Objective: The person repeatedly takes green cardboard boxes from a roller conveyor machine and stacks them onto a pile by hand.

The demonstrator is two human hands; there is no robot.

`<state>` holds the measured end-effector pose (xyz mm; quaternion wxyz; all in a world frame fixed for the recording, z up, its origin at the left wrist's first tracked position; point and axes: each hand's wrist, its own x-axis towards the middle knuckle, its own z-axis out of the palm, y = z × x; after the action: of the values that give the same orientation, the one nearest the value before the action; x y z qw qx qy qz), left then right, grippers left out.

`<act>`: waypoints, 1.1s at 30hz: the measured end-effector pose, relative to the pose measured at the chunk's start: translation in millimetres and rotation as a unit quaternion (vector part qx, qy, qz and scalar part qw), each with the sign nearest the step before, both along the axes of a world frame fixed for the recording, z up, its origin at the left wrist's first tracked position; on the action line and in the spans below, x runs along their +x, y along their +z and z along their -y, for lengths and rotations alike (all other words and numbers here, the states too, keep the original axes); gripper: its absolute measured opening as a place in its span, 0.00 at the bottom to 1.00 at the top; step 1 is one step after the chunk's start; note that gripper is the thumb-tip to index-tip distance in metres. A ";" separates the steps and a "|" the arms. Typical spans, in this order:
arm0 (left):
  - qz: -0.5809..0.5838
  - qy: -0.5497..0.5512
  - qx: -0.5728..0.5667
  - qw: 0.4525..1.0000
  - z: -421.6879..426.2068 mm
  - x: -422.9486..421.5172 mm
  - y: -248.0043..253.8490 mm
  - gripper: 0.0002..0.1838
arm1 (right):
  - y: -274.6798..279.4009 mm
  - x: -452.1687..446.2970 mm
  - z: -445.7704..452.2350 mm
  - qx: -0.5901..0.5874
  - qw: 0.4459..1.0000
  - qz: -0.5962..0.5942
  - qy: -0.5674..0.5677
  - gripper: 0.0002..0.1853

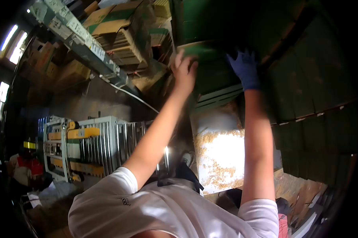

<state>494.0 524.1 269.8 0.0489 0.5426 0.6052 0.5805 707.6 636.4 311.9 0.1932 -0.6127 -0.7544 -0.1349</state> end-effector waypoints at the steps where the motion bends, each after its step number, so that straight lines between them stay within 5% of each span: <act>1: 0.135 0.032 -0.035 0.990 -4.5 9.0 -4.3 0.33 | 11.4 -4.7 -5.5 -0.070 0.997 -0.039 0.005 0.43; 3: 0.466 -0.059 -0.097 0.878 -4.8 12.3 -0.9 0.46 | -2.7 -2.4 -29.5 -0.096 0.987 -0.124 0.029 0.42; 4: 0.514 -0.085 -0.126 0.844 7.8 16.6 18.6 0.52 | 4.9 -6.8 -25.0 -0.107 0.983 -0.145 0.048 0.42; 7: 0.543 -0.096 -0.081 0.831 17.6 6.8 9.9 0.47 | 33.6 -22.3 -4.6 -0.129 0.971 -0.173 0.098 0.40; 10: 0.637 -0.106 -0.019 0.764 56.6 -29.5 13.5 0.40 | 59.8 -54.1 33.5 -0.097 0.941 -0.212 0.246 0.22; 14: 0.637 -0.071 0.069 0.764 151.6 -106.5 -17.7 0.38 | 113.9 -153.2 149.9 -0.115 0.940 -0.218 0.236 0.32; 17: 0.586 -0.040 0.106 0.802 249.4 -166.7 -40.5 0.38 | 64.3 -186.5 186.8 -0.163 0.887 -0.250 0.353 0.37; 18: 0.540 -0.019 0.081 0.837 280.8 -188.8 -58.5 0.37 | 43.1 -208.3 212.2 -0.316 0.821 -0.360 0.311 0.38; 21: 0.415 0.082 -0.040 0.905 381.8 -258.0 -106.1 0.36 | -89.7 -272.8 280.1 -0.415 0.808 -0.307 0.286 0.44; 22: 0.417 0.125 -0.100 0.895 413.0 -287.2 -128.8 0.35 | -167.0 -297.9 300.5 -0.504 0.689 -0.441 0.276 0.45; 23: 0.418 0.164 -0.164 0.878 444.2 -319.4 -156.1 0.34 | -191.4 -334.3 341.0 -0.527 0.664 -0.490 0.202 0.46; 25: 0.244 0.159 -0.305 0.906 497.7 -397.5 -215.6 0.34 | -270.9 -394.1 401.6 -0.480 0.705 -0.476 0.214 0.46; 27: 0.053 0.264 -0.423 0.865 512.4 -443.2 -243.6 0.34 | -289.6 -453.0 454.8 -0.524 0.688 -0.469 0.179 0.45; 29: -0.151 0.332 -0.455 0.812 512.0 -456.7 -232.8 0.36 | -291.7 -488.6 472.0 -0.464 0.781 -0.387 0.157 0.45; 31: -0.228 0.319 -0.451 0.802 506.3 -458.7 -220.8 0.37 | -247.7 -513.9 465.5 -0.416 0.814 -0.379 0.145 0.40; 33: -0.153 0.376 -0.450 0.796 497.2 -433.9 -226.3 0.35 | -287.1 -523.0 451.0 -0.412 0.780 -0.429 0.197 0.35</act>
<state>60.1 26.9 43.5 -0.0275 0.2710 0.9541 0.1248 184.5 185.4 24.8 0.2483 -0.4664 -0.6815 0.5063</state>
